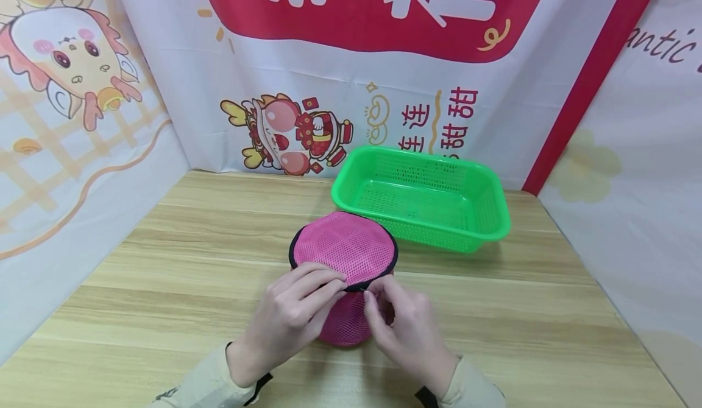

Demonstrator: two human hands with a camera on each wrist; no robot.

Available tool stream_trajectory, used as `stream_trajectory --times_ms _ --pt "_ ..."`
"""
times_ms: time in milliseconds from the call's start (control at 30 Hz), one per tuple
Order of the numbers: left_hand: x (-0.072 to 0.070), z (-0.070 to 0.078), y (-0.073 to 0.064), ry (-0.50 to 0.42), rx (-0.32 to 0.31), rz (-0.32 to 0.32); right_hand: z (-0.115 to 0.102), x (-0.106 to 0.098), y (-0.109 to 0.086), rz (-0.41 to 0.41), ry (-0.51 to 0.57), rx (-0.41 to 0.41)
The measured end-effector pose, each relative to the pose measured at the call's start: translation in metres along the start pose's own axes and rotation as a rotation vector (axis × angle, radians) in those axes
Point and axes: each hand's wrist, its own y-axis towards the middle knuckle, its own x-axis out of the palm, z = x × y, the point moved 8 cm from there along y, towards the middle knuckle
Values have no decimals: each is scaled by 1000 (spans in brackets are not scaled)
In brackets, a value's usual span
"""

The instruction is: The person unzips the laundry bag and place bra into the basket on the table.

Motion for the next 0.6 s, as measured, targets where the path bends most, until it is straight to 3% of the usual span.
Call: stream_trajectory --times_ms 600 --pt "-1 -1 1 8 -12 -13 2 -4 -1 36 -28 10"
